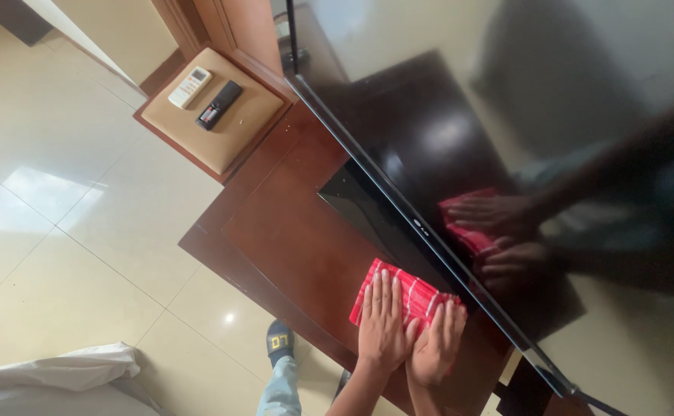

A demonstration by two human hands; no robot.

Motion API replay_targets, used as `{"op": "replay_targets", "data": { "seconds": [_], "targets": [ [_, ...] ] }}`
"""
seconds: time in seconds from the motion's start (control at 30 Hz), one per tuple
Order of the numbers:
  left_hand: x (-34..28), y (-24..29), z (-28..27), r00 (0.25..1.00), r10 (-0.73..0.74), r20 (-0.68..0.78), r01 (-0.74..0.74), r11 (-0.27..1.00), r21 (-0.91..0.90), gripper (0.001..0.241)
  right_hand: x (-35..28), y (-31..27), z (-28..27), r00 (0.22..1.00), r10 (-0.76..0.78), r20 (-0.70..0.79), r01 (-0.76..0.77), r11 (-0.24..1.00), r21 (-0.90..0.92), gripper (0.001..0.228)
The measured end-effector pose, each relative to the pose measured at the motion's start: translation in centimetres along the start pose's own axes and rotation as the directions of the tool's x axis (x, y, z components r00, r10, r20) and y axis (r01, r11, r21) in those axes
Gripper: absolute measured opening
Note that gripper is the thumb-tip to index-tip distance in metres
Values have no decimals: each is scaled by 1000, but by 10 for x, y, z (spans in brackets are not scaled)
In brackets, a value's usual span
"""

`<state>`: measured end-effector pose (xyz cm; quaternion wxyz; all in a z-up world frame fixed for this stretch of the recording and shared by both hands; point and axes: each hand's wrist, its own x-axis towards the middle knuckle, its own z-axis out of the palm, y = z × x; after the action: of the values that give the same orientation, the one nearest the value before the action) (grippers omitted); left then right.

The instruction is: The person cleans a television screen and a bedside table using a red and white checkered cloth. They first move a remote control and a black device from the TV stand to a nearby stool, then wipe the TV screen and the stand. Finally, they move to the bedside table and wipe its surface.

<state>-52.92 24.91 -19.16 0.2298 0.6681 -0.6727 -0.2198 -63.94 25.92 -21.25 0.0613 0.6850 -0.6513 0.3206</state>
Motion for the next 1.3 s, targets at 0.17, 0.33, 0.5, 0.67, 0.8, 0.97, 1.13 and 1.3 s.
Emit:
{"op": "replay_targets", "data": {
  "seconds": [0.17, 0.33, 0.5, 0.67, 0.8, 0.97, 1.13, 1.3],
  "targets": [
    [14, 3, 4, 997, -67, -25, 67, 998, 9, 87, 2, 32, 24, 993, -18, 119, 24, 999, -49, 32],
    [29, -8, -9, 995, -93, -46, 96, 993, 66, 80, 23, 26, 38, 967, -7, 253, 19, 999, -45, 37],
    [31, -30, -15, 996, 15, -92, -5, 994, 113, 73, 50, -5, 31, 913, -116, 392, 142, 989, -39, 58],
    [35, -42, -32, 995, 4, -102, 8, 993, 121, 71, 67, -21, 32, 855, -193, 482, 212, 977, 14, 66],
    [37, -55, -46, 991, -61, -121, 72, 993, 90, 74, 75, -38, 41, 833, -272, 482, 280, 958, 58, 71],
    [42, -67, -54, 979, -111, -169, 126, 989, 80, 76, 81, -55, 52, 834, -272, 480, 291, 956, 37, 70],
    [48, -73, -61, 978, -122, -171, 135, 988, 71, 77, 84, -59, 60, 834, -287, 472, 308, 951, 34, 71],
    [55, -86, -72, 974, -139, -181, 157, 984, 87, 77, 91, -72, 72, 814, -268, 515, 309, 951, 6, 74]
  ]
}}
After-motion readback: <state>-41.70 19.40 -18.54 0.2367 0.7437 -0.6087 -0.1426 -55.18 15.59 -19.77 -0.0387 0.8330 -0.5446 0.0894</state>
